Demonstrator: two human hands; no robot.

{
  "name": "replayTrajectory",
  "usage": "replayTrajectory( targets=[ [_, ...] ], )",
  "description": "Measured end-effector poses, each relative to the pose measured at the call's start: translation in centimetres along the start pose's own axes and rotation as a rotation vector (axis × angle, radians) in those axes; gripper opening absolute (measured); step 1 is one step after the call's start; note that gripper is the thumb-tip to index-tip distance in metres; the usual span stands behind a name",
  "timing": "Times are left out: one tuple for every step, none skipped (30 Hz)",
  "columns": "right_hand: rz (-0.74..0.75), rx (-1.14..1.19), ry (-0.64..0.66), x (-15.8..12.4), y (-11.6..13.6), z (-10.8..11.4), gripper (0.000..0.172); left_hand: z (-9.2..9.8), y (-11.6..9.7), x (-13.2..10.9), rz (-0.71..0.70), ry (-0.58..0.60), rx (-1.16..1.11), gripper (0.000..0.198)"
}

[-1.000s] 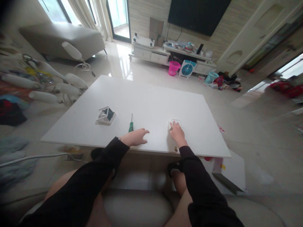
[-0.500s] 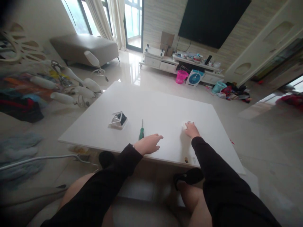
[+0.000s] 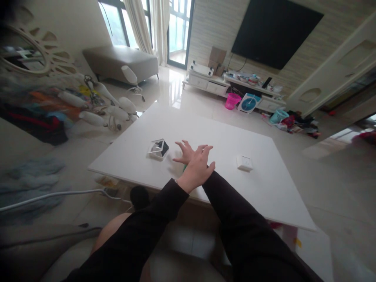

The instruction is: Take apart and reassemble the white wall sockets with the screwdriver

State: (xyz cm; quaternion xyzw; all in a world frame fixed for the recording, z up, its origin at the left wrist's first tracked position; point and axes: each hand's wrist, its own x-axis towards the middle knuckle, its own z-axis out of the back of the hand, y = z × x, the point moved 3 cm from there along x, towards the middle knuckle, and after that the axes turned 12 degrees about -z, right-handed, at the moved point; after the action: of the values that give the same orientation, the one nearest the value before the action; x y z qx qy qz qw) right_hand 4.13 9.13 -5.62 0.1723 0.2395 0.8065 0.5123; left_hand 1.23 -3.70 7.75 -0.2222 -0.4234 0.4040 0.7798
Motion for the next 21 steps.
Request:
replayTrajectory(
  targets=[
    [0.037, 0.026, 0.027, 0.9, 1.6, -1.1, 0.103, 0.2, 0.1, 0.0, 0.007, -0.002, -0.018, 0.053],
    [0.05, 0.05, 0.041, 1.8, 2.8, -2.0, 0.105, 0.4, 0.1, 0.0, 0.016, -0.002, -0.032, 0.053],
    [0.034, 0.067, 0.048, 2.5, 3.8, -2.8, 0.105, 0.7, 0.1, 0.1, 0.023, 0.001, -0.043, 0.054],
    [0.013, 0.078, 0.056, 3.1, 4.5, -3.5, 0.107, 0.9, 0.1, 0.1, 0.03, 0.005, -0.053, 0.053],
    [-0.002, 0.085, 0.06, 3.7, 5.0, -4.1, 0.107, 1.1, 0.1, 0.1, 0.038, 0.009, -0.062, 0.052],
    [-0.012, 0.091, 0.061, 4.1, 5.3, -4.6, 0.106, 1.3, 0.1, 0.1, 0.045, 0.01, -0.073, 0.051],
    [-0.016, 0.097, 0.059, 4.4, 5.4, -5.0, 0.105, 1.5, 0.1, 0.1, 0.052, 0.007, -0.083, 0.049],
    [-0.015, 0.104, 0.056, 4.7, 5.5, -5.3, 0.104, 1.7, 0.2, 0.1, 0.06, 0.004, -0.094, 0.048],
    [-0.014, 0.111, 0.056, 4.9, 5.5, -5.6, 0.101, 1.8, 0.2, 0.2, 0.067, 0.001, -0.104, 0.046],
    [-0.015, 0.121, 0.06, 5.1, 5.5, -5.8, 0.099, 1.9, 0.2, 0.2, 0.073, -0.003, -0.114, 0.045],
    [-0.018, 0.132, 0.068, 5.2, 5.5, -6.0, 0.097, 2.0, 0.3, 0.3, 0.078, -0.007, -0.122, 0.044],
    [-0.024, 0.145, 0.076, 5.3, 5.5, -6.1, 0.096, 2.0, 0.3, 0.3, 0.081, -0.009, -0.129, 0.044],
    [-0.03, 0.159, 0.081, 5.4, 5.5, -6.3, 0.094, 2.0, 0.3, 0.3, 0.083, -0.01, -0.134, 0.044],
    [-0.033, 0.173, 0.082, 5.5, 5.6, -6.4, 0.093, 2.1, 0.3, 0.4, 0.083, -0.011, -0.138, 0.044],
    [-0.032, 0.185, 0.077, 5.6, 5.7, -6.5, 0.091, 2.1, 0.2, 0.4, 0.082, -0.011, -0.14, 0.045],
    [-0.028, 0.193, 0.068, 5.7, 5.8, -6.5, 0.089, 2.1, 0.2, 0.3, 0.081, -0.009, -0.141, 0.045],
    [-0.02, 0.195, 0.059, 5.7, 5.9, -6.6, 0.087, 2.1, 0.2, 0.3, 0.082, -0.008, -0.141, 0.044],
    [-0.011, 0.192, 0.048, 5.7, 5.9, -6.7, 0.083, 2.1, 0.2, 0.3, 0.083, -0.007, -0.141, 0.044],
    [-0.004, 0.185, 0.036, 5.7, 5.9, -6.7, 0.08, 2.1, 0.1, 0.3, 0.086, -0.008, -0.141, 0.043],
    [0.001, 0.177, 0.021, 5.7, 5.9, -6.8, 0.078, 2.1, 0.1, 0.3, 0.092, -0.01, -0.143, 0.042],
    [0.004, 0.169, 0.006, 5.6, 5.9, -6.8, 0.076, 2.1, 0.1, 0.3, 0.098, -0.009, -0.145, 0.042]
  ],
)
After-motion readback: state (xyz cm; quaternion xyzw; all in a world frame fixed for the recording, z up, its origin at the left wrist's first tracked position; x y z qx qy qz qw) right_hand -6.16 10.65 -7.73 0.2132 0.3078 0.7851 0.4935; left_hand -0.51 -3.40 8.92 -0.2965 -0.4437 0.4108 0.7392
